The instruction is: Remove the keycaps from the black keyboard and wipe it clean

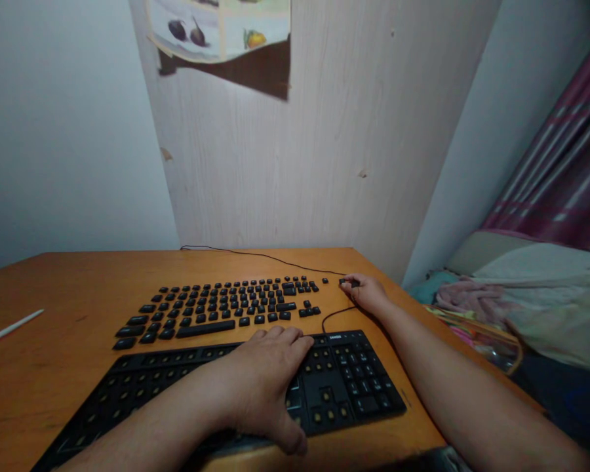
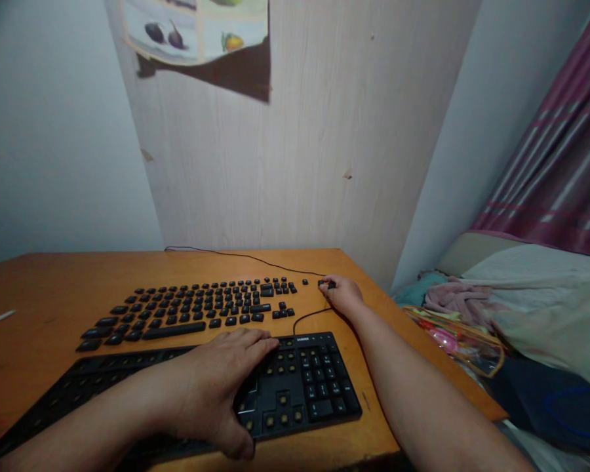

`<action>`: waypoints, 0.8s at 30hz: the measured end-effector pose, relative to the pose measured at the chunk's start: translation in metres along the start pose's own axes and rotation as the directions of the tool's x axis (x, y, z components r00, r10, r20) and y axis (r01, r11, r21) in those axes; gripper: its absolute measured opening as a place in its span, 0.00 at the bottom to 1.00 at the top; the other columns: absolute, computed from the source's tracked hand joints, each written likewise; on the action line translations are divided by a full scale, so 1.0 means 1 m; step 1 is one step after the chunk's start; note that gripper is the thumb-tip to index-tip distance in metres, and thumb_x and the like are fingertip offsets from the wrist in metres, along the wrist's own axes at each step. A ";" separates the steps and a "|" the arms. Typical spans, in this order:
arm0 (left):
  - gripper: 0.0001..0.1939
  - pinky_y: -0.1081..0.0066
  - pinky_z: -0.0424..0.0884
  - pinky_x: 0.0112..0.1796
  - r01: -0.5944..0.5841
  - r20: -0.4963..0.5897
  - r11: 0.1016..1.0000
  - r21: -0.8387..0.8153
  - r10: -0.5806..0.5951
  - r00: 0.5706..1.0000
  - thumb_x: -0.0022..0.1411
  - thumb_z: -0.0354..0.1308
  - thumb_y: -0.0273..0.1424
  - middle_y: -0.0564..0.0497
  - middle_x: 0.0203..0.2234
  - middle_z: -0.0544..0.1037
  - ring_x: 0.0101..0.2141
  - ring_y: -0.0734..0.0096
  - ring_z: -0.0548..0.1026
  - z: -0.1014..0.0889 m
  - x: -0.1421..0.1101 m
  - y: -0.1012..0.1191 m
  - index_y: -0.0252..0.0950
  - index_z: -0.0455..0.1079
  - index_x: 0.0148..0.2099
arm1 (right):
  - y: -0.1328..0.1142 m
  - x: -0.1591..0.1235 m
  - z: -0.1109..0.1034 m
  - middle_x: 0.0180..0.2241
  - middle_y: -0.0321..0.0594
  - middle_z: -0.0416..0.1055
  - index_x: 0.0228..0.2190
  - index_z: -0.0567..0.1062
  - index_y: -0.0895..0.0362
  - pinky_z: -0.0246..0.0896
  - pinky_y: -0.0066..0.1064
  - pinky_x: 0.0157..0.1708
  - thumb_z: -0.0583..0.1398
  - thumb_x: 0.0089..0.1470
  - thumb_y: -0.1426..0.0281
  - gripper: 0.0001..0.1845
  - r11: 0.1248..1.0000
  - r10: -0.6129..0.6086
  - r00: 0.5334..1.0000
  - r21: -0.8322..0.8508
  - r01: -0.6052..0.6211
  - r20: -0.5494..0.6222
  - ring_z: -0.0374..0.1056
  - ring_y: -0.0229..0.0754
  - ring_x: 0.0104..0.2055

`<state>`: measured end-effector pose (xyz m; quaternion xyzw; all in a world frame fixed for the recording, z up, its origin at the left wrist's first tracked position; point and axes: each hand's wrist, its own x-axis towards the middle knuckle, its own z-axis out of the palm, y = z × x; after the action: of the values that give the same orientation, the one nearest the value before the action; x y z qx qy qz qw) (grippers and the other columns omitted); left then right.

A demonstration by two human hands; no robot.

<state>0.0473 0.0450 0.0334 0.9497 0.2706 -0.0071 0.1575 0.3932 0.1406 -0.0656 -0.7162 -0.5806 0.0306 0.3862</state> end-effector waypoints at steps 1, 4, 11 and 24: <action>0.55 0.53 0.58 0.57 -0.003 0.001 1.000 0.000 0.003 1.000 0.36 0.68 0.51 0.41 0.60 0.64 0.57 0.42 0.63 0.000 0.001 0.000 0.40 0.57 0.65 | 0.000 0.000 0.000 0.35 0.40 0.79 0.38 0.81 0.52 0.62 0.31 0.33 0.64 0.48 0.61 0.15 1.000 0.005 1.000 -0.004 -0.005 -0.004 0.73 0.44 0.35; 0.53 0.53 0.58 0.57 0.001 0.002 1.000 0.009 -0.001 1.000 0.36 0.68 0.49 0.41 0.59 0.65 0.57 0.43 0.63 -0.001 0.004 -0.002 0.41 0.58 0.64 | 0.001 0.002 0.001 0.34 0.40 0.79 0.38 0.81 0.52 0.61 0.30 0.32 0.64 0.47 0.61 0.15 1.000 0.020 1.000 -0.016 -0.021 -0.008 0.72 0.44 0.35; 0.59 0.53 0.55 0.60 0.041 0.051 0.999 0.009 -0.042 0.998 0.33 0.67 0.57 0.38 0.62 0.61 0.59 0.40 0.60 -0.003 0.007 -0.004 0.36 0.56 0.66 | 0.003 0.015 0.004 0.30 0.38 0.77 0.36 0.80 0.54 0.63 0.30 0.30 0.65 0.49 0.63 0.12 0.995 0.080 0.993 -0.068 -0.074 0.092 0.70 0.40 0.30; 0.57 0.53 0.52 0.62 0.047 -0.037 0.999 -0.025 -0.048 0.998 0.37 0.67 0.53 0.40 0.64 0.59 0.61 0.43 0.60 0.011 -0.001 -0.007 0.38 0.54 0.67 | 0.013 0.037 0.013 0.43 0.43 0.75 0.45 0.75 0.57 0.68 0.37 0.41 0.61 0.58 0.64 0.14 0.996 0.024 0.972 -0.091 -0.002 0.235 0.71 0.44 0.41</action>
<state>0.0437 0.0470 0.0209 0.9410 0.2962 0.0104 0.1635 0.4096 0.1790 -0.0677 -0.7279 -0.6184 0.0919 0.2817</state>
